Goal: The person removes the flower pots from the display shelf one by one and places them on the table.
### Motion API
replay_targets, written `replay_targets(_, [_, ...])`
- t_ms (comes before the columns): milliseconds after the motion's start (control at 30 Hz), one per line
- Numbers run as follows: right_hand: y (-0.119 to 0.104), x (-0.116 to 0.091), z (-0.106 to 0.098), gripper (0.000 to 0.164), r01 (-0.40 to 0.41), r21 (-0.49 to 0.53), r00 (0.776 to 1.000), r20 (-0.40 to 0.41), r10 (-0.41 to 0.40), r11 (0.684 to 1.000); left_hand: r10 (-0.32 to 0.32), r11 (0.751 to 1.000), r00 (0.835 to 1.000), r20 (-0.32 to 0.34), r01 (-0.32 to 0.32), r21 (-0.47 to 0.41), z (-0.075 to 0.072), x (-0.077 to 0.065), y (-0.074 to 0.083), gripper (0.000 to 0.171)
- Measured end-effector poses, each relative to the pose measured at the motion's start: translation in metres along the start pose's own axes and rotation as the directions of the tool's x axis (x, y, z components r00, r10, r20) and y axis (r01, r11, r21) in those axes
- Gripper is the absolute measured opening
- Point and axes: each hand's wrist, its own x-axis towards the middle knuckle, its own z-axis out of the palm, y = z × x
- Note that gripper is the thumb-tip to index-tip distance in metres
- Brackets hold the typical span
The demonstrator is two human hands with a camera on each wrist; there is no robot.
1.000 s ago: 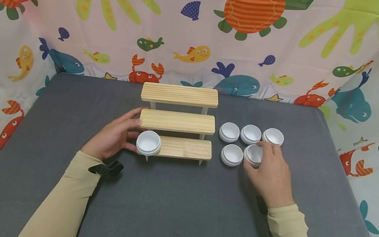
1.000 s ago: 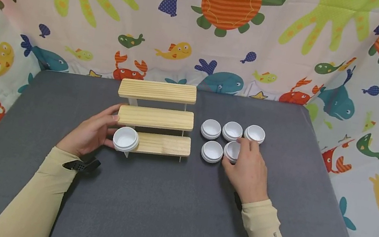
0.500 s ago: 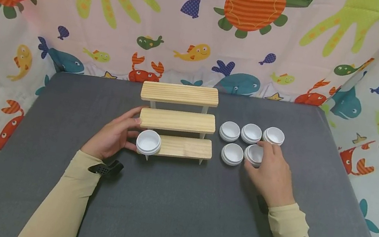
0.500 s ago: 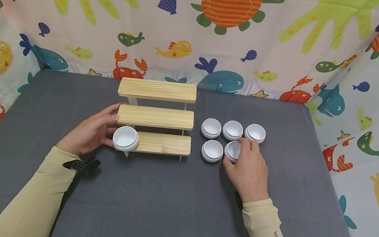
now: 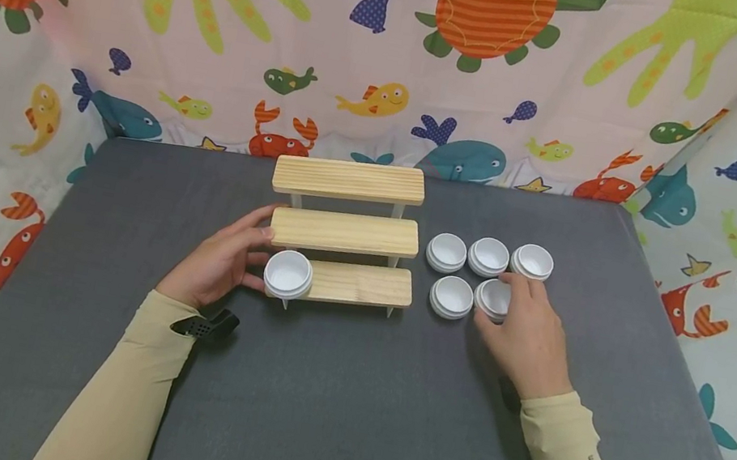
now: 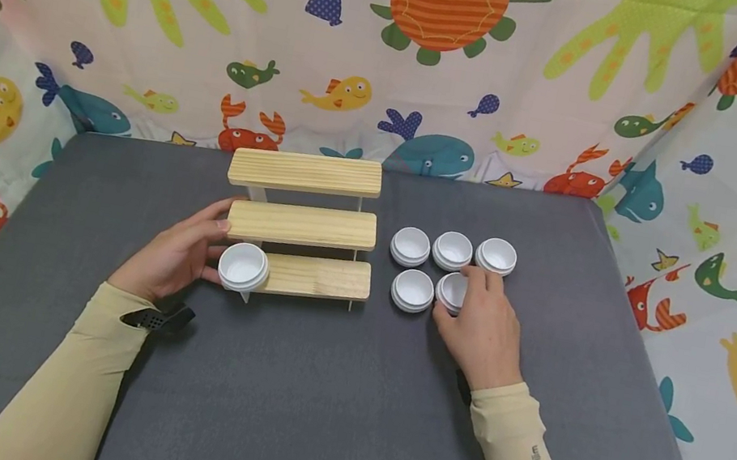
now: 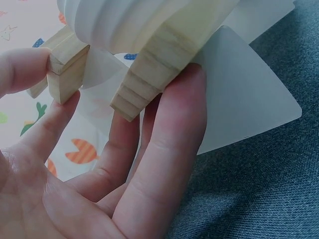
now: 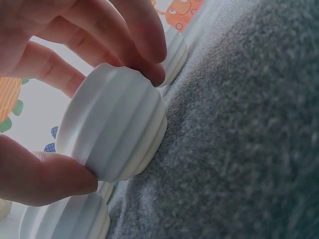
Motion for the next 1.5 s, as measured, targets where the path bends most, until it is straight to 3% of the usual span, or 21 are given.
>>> replay_targets(300, [0.0, 0.002, -0.004, 0.059, -0.015, -0.016, 0.999, 0.047, 0.016, 1.0, 0.001, 1.0, 1.0, 0.002, -0.001, -0.014, -0.001, 0.0, -0.001, 0.062])
replay_targets(600, [-0.022, 0.001, -0.014, 0.06, 0.067, -0.008, 0.995, -0.069, -0.068, 0.998, -0.002, 1.0, 1.0, 0.009, 0.002, -0.008, -0.001, 0.0, -0.001, 0.063])
replay_targets(733, [-0.042, 0.004, -0.017, 0.056, 0.193, 0.028, 0.974, -0.122, -0.189, 0.981, 0.004, 1.0, 1.0, 0.007, -0.004, -0.005, 0.0, 0.001, -0.001, 0.062])
replay_targets(900, [-0.069, 0.006, -0.017, 0.055, 0.366, 0.041, 0.922, -0.15, -0.357, 0.93, 0.001, 1.0, 1.0, 0.001, -0.001, 0.002, 0.0, 0.0, 0.0, 0.063])
replay_targets(1033, [-0.095, 0.007, -0.012, 0.054, 0.461, 0.049, 0.882, -0.133, -0.451, 0.886, -0.003, 1.0, 1.0, -0.005, 0.003, -0.009, 0.0, 0.0, -0.001, 0.063])
replay_targets(1133, [-0.117, 0.008, -0.005, 0.055, 0.494, 0.061, 0.867, -0.1, -0.487, 0.867, 0.01, 1.0, 1.0, 0.011, -0.01, -0.005, -0.001, 0.001, -0.002, 0.064])
replay_targets(1333, [-0.158, 0.006, 0.014, 0.061, 0.505, 0.101, 0.862, -0.018, -0.506, 0.857, 0.014, 1.0, 1.0, 0.006, -0.014, -0.001, -0.001, 0.0, -0.003, 0.063])
replay_targets(1500, [-0.184, 0.004, 0.029, 0.064, 0.52, 0.136, 0.853, -0.022, -0.522, 0.843, 0.015, 1.0, 1.0, 0.012, -0.015, 0.01, -0.002, 0.0, -0.002, 0.063])
